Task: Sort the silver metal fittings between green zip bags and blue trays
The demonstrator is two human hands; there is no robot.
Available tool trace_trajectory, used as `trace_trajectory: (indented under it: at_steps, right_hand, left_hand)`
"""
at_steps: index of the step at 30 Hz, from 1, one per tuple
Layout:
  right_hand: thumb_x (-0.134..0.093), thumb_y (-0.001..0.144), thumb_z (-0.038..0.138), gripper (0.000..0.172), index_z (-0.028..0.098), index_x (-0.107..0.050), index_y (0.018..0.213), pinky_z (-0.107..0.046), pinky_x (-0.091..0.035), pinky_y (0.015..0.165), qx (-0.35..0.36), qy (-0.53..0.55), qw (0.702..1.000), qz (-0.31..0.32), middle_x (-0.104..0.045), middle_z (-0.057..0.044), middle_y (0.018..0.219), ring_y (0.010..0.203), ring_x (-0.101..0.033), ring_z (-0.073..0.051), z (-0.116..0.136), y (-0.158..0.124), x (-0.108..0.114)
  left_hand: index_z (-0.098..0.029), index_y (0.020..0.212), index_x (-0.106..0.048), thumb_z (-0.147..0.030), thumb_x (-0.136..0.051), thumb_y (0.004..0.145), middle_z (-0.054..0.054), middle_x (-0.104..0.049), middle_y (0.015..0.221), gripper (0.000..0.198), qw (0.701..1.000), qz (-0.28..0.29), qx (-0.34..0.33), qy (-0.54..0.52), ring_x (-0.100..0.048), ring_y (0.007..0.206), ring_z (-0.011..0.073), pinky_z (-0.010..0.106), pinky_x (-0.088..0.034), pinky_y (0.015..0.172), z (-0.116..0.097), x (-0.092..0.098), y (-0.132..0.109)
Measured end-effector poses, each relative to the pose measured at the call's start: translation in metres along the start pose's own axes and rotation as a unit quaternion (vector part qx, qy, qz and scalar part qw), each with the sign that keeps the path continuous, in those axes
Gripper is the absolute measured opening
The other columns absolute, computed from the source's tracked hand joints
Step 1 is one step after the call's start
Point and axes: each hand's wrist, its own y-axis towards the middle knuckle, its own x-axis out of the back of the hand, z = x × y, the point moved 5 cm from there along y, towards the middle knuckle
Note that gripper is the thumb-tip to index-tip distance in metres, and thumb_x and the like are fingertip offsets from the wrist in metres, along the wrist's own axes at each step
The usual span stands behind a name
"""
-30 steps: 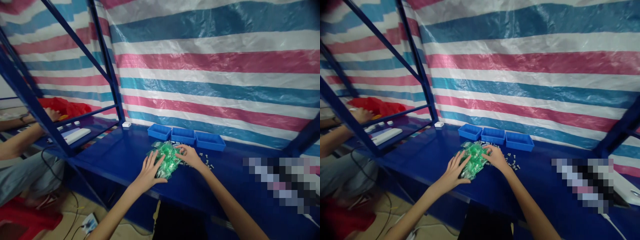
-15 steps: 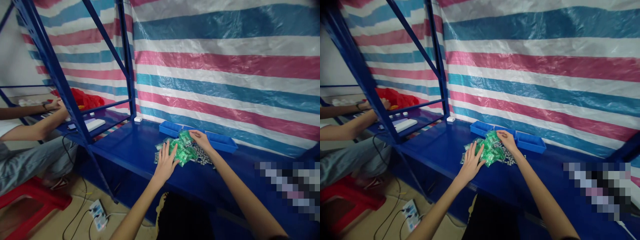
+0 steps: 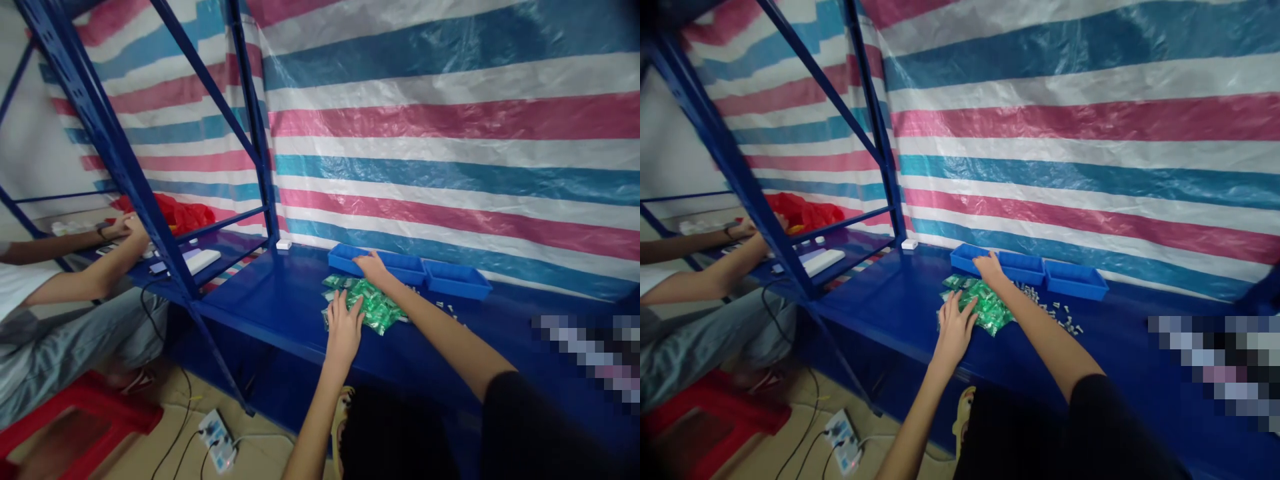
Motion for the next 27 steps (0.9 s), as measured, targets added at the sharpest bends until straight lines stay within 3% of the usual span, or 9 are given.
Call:
trace_trajectory:
  at_steps: [3, 6, 9, 10, 12, 15, 18, 21, 27]
  right_hand:
    - [-0.042, 0.079, -0.001, 0.04, 0.014, -0.057, 0.113, -0.036, -0.026, 0.09, 0.001, -0.022, 1.0, 0.009, -0.065, -0.013, 0.105, 0.1, -0.057, -0.021, -0.002, -0.007, 0.005]
    - [-0.035, 0.086, 0.004, 0.038, 0.013, -0.055, 0.116, -0.039, -0.026, 0.091, 0.017, -0.032, 0.999, -0.014, -0.06, -0.016, 0.114, 0.108, -0.051, -0.025, 0.012, -0.026, 0.018]
    - [-0.035, 0.092, 0.025, 0.032, 0.019, -0.054, 0.118, -0.038, -0.029, 0.093, 0.129, 0.035, 0.986, -0.096, -0.056, -0.011, 0.119, 0.111, -0.048, -0.023, 0.056, -0.069, 0.036]
    - [-0.036, 0.092, 0.031, 0.033, 0.021, -0.055, 0.118, -0.038, -0.03, 0.093, 0.177, 0.066, 0.977, -0.104, -0.056, -0.01, 0.12, 0.111, -0.048, -0.023, 0.074, -0.087, 0.039]
    - [-0.039, 0.091, 0.036, 0.037, 0.021, -0.053, 0.121, -0.039, -0.033, 0.094, 0.238, 0.101, 0.96, -0.108, -0.053, -0.009, 0.124, 0.114, -0.045, -0.023, 0.105, -0.124, 0.04]
    - [-0.043, 0.087, 0.037, 0.049, 0.019, -0.041, 0.133, -0.042, -0.033, 0.098, 0.307, 0.098, 0.942, -0.096, -0.044, -0.011, 0.135, 0.124, -0.037, -0.026, 0.142, -0.157, 0.028]
    - [-0.044, 0.084, 0.035, 0.062, 0.015, -0.026, 0.14, -0.041, -0.035, 0.099, 0.318, 0.093, 0.941, -0.064, -0.033, -0.012, 0.142, 0.13, -0.03, -0.026, 0.164, -0.149, 0.006]
    - [-0.04, 0.082, 0.025, 0.066, 0.014, -0.016, 0.143, -0.043, -0.035, 0.1, 0.299, 0.098, 0.948, -0.056, -0.027, -0.012, 0.145, 0.131, -0.028, -0.026, 0.182, -0.119, -0.015]
    - [-0.044, 0.078, 0.028, 0.073, 0.019, -0.014, 0.144, -0.051, -0.037, 0.098, 0.287, 0.118, 0.949, -0.061, -0.025, -0.01, 0.145, 0.128, -0.032, -0.033, 0.205, -0.077, -0.032]
  left_hand:
    - [-0.025, 0.115, -0.054, -0.023, -0.043, 0.089, 0.011, -0.043, 0.127, 0.028, 0.999, -0.038, -0.004, -0.022, -0.031, 0.128, 0.0283, 0.047, -0.035, 0.098, -0.007, 0.011, 0.002]
    - [-0.023, 0.109, -0.056, -0.018, -0.043, 0.088, 0.01, -0.05, 0.118, 0.025, 0.985, -0.162, 0.029, -0.059, -0.041, 0.119, 0.0231, 0.041, -0.036, 0.096, 0.0, 0.034, -0.015]
    - [-0.019, 0.097, -0.057, -0.016, -0.042, 0.086, 0.008, -0.055, 0.1, 0.019, 0.932, -0.336, 0.129, -0.035, -0.05, 0.104, 0.0204, 0.038, -0.036, 0.091, 0.044, 0.051, -0.076]
    - [-0.018, 0.093, -0.057, -0.016, -0.042, 0.085, 0.008, -0.056, 0.095, 0.017, 0.922, -0.35, 0.164, -0.009, -0.051, 0.099, 0.0207, 0.038, -0.036, 0.089, 0.065, 0.049, -0.104]
    - [-0.017, 0.09, -0.057, -0.019, -0.04, 0.085, 0.009, -0.056, 0.094, 0.017, 0.933, -0.263, 0.243, 0.039, -0.052, 0.096, 0.0217, 0.038, -0.037, 0.085, 0.117, 0.033, -0.162]
    - [-0.019, 0.098, -0.056, -0.019, -0.036, 0.084, 0.009, -0.056, 0.102, 0.024, 0.921, -0.007, 0.386, 0.053, -0.051, 0.1, 0.0222, 0.036, -0.038, 0.085, 0.197, -0.01, -0.261]
    - [-0.018, 0.106, -0.053, -0.019, -0.033, 0.085, 0.01, -0.054, 0.114, 0.029, 0.795, 0.202, 0.568, 0.067, -0.05, 0.108, 0.0227, 0.036, -0.04, 0.086, 0.249, -0.049, -0.361]
    - [-0.017, 0.107, -0.055, -0.024, -0.037, 0.086, 0.011, -0.058, 0.111, 0.028, 0.696, 0.32, 0.642, 0.031, -0.054, 0.106, 0.0231, 0.033, -0.043, 0.08, 0.262, -0.08, -0.427]
    - [-0.017, 0.098, -0.061, -0.025, -0.045, 0.086, 0.009, -0.062, 0.106, 0.022, 0.618, 0.399, 0.677, -0.034, -0.058, 0.1, 0.0224, 0.032, -0.045, 0.078, 0.265, -0.137, -0.495]
